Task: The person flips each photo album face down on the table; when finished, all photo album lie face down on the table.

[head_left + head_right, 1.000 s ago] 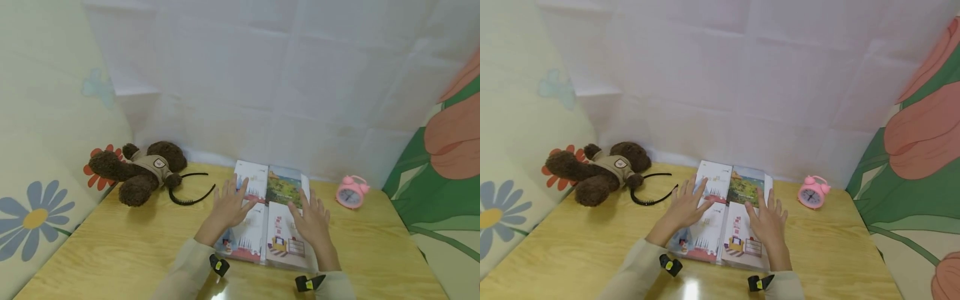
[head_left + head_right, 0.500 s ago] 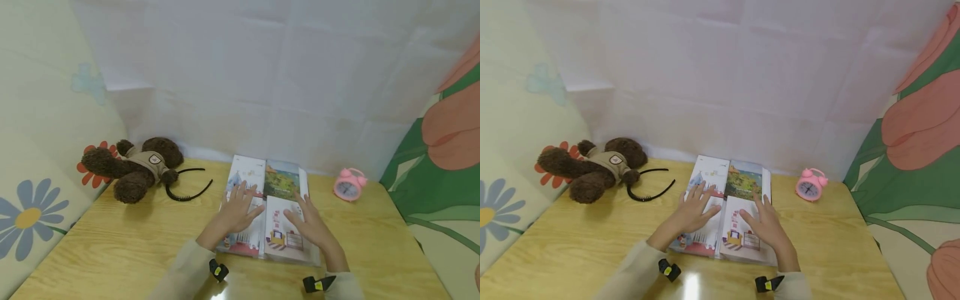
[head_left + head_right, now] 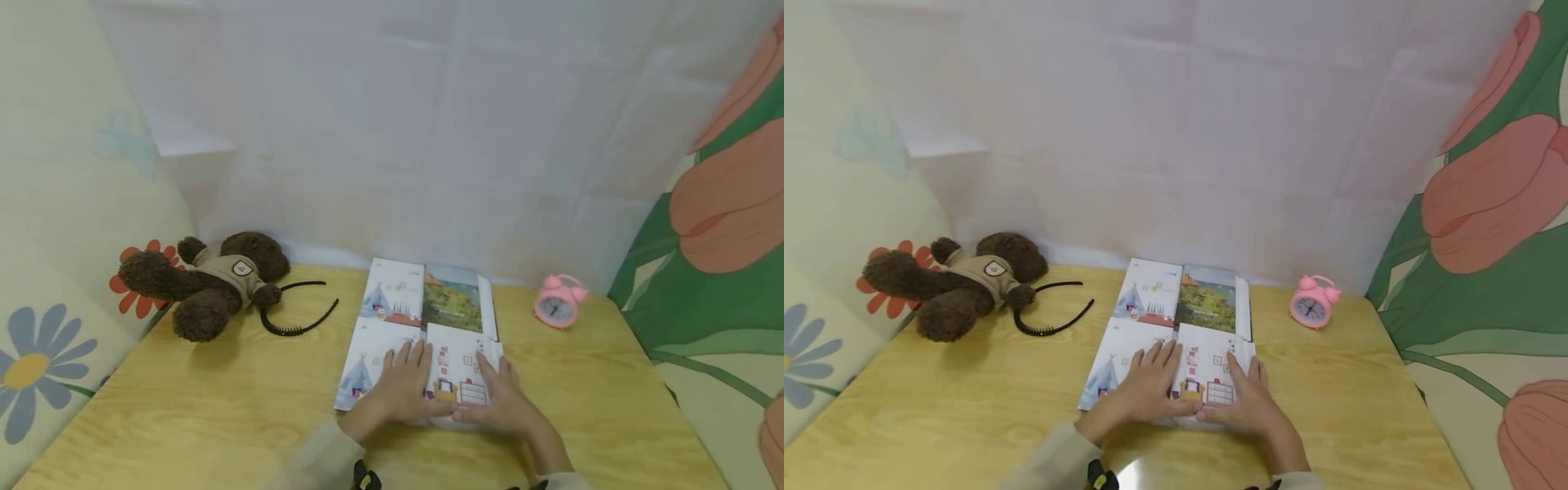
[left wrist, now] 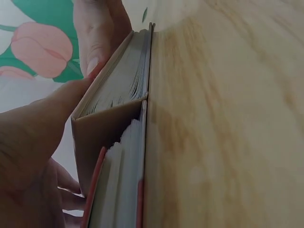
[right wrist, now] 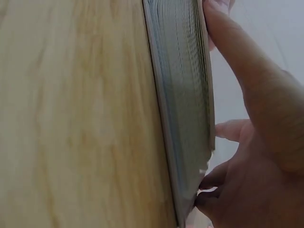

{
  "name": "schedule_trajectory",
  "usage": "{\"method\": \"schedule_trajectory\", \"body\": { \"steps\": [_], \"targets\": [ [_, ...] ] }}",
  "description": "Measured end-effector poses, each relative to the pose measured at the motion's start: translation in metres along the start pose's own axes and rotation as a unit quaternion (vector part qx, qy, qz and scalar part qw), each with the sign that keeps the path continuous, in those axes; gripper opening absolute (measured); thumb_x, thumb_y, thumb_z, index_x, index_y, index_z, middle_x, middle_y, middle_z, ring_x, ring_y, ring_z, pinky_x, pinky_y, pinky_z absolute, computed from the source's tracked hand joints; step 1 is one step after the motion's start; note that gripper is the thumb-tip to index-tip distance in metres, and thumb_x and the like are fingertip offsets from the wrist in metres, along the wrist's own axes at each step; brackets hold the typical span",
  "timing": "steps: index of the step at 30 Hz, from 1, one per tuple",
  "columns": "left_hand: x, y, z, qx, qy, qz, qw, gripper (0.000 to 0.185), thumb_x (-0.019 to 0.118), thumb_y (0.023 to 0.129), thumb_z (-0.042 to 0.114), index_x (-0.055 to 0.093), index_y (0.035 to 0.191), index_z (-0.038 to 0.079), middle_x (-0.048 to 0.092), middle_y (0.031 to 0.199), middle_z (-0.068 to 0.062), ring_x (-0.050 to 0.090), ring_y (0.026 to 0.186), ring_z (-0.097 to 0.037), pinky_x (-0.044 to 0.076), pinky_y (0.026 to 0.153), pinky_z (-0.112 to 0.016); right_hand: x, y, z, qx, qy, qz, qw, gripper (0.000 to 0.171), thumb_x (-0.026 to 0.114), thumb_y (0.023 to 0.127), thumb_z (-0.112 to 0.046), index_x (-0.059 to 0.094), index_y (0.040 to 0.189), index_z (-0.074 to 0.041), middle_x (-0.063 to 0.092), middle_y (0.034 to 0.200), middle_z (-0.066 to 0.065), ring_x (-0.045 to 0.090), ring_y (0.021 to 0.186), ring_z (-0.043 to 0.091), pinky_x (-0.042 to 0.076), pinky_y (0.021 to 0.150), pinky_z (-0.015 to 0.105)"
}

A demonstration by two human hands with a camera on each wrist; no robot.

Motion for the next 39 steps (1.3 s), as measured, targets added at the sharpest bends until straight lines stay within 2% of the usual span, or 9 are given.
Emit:
{"method": "schedule_trajectory", "body": {
  "steps": [3, 6, 9, 14, 19, 23, 29, 33, 39],
  "targets": [
    [0.002, -0.002, 0.001, -0.001, 0.004, -0.01, 0.9999, 0.125, 0.05, 0.076, 0.086, 0.015, 0.156, -0.003, 0.017, 0.161, -0.024, 0.016, 0.146, -0.043, 0.013, 0.114, -0.064, 0.002, -0.004, 0.003, 0.003, 0.001, -0.009, 1.0, 0.13, 0.088, 0.06, -0.06, 0.019, 0.16, -0.013, -0.006, 0.156, 0.037, -0.006, 0.144, 0.053, 0.011, 0.106, 0.075],
    [0.001, -0.005, 0.0, -0.008, 0.018, -0.011, 0.9998, 0.134, 0.061, 0.067, 0.086, 0.017, 0.156, -0.004, 0.022, 0.16, -0.023, 0.021, 0.146, -0.041, 0.015, 0.113, -0.065, 0.003, -0.008, 0.004, -0.017, 0.005, -0.011, 1.0, 0.133, 0.092, 0.055, -0.053, 0.021, 0.159, -0.013, -0.004, 0.156, 0.037, -0.005, 0.144, 0.053, 0.009, 0.108, 0.072],
    [0.0, -0.008, 0.0, -0.01, 0.026, -0.006, 0.9996, 0.138, 0.072, 0.06, 0.081, 0.02, 0.155, -0.004, 0.026, 0.158, -0.023, 0.025, 0.145, -0.039, 0.016, 0.112, -0.066, 0.005, -0.012, 0.004, -0.027, -0.009, 0.002, 1.0, 0.132, 0.093, 0.053, -0.053, 0.024, 0.159, -0.013, 0.0, 0.156, 0.038, -0.001, 0.144, 0.054, 0.013, 0.108, 0.071],
    [0.003, -0.013, 0.005, 0.003, 0.031, 0.011, 0.9995, 0.132, 0.08, 0.061, 0.069, 0.024, 0.153, -0.008, 0.028, 0.156, -0.026, 0.028, 0.144, -0.039, 0.016, 0.11, -0.068, 0.007, -0.022, 0.003, -0.036, -0.049, 0.026, 0.998, 0.125, 0.089, 0.058, -0.057, 0.03, 0.157, -0.01, 0.011, 0.153, 0.042, 0.009, 0.141, 0.057, 0.022, 0.107, 0.071],
    [0.006, -0.024, 0.011, 0.006, 0.039, 0.015, 0.9991, 0.126, 0.078, 0.066, 0.066, 0.025, 0.153, -0.008, 0.029, 0.156, -0.026, 0.028, 0.144, -0.039, 0.017, 0.11, -0.07, 0.01, -0.032, -0.002, -0.037, -0.058, 0.037, 0.997, 0.121, 0.09, 0.058, -0.056, 0.035, 0.154, -0.008, 0.023, 0.151, 0.041, 0.02, 0.139, 0.058, 0.026, 0.105, 0.071],
    [0.008, -0.033, 0.019, 0.002, 0.042, 0.012, 0.999, 0.125, 0.078, 0.066, 0.066, 0.025, 0.152, -0.008, 0.028, 0.156, -0.027, 0.028, 0.144, -0.039, 0.019, 0.11, -0.068, 0.014, -0.041, -0.002, -0.007, -0.05, 0.032, 0.998, 0.121, 0.09, 0.057, -0.057, 0.036, 0.154, -0.01, 0.024, 0.153, 0.036, 0.02, 0.14, 0.055, 0.026, 0.106, 0.07],
    [0.016, -0.044, 0.037, 0.006, 0.062, 0.023, 0.9978, 0.123, 0.079, 0.063, 0.063, 0.03, 0.15, -0.008, 0.033, 0.154, -0.027, 0.031, 0.143, -0.039, 0.025, 0.109, -0.065, 0.016, -0.057, 0.006, 0.037, -0.047, 0.017, 0.998, 0.125, 0.091, 0.054, -0.059, 0.035, 0.155, -0.01, 0.023, 0.153, 0.037, 0.02, 0.14, 0.055, 0.029, 0.105, 0.068],
    [0.019, -0.048, 0.046, 0.025, 0.107, 0.032, 0.9935, 0.121, 0.075, 0.064, 0.068, 0.034, 0.148, -0.009, 0.036, 0.151, -0.028, 0.033, 0.141, -0.041, 0.033, 0.107, -0.06, 0.014, -0.065, 0.009, 0.047, -0.043, 0.014, 0.998, 0.126, 0.094, 0.052, -0.052, 0.035, 0.154, -0.007, 0.024, 0.151, 0.04, 0.022, 0.138, 0.057, 0.031, 0.103, 0.07],
    [0.019, -0.052, 0.049, 0.039, 0.194, 0.057, 0.9785, 0.124, 0.069, 0.063, 0.08, 0.039, 0.147, -0.007, 0.032, 0.155, -0.025, 0.031, 0.143, -0.038, 0.034, 0.108, -0.056, 0.013, -0.066, 0.011, 0.041, -0.031, 0.01, 0.999, 0.123, 0.094, 0.054, -0.05, 0.036, 0.154, -0.008, 0.021, 0.151, 0.041, 0.02, 0.137, 0.06, 0.03, 0.101, 0.072]
  ]
}}
Point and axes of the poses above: each hand's wrist, its own y-axis towards the middle knuckle, its own x-axis out of the palm, z = x × y, the point moved 1 cm from there along y, towards the middle knuckle
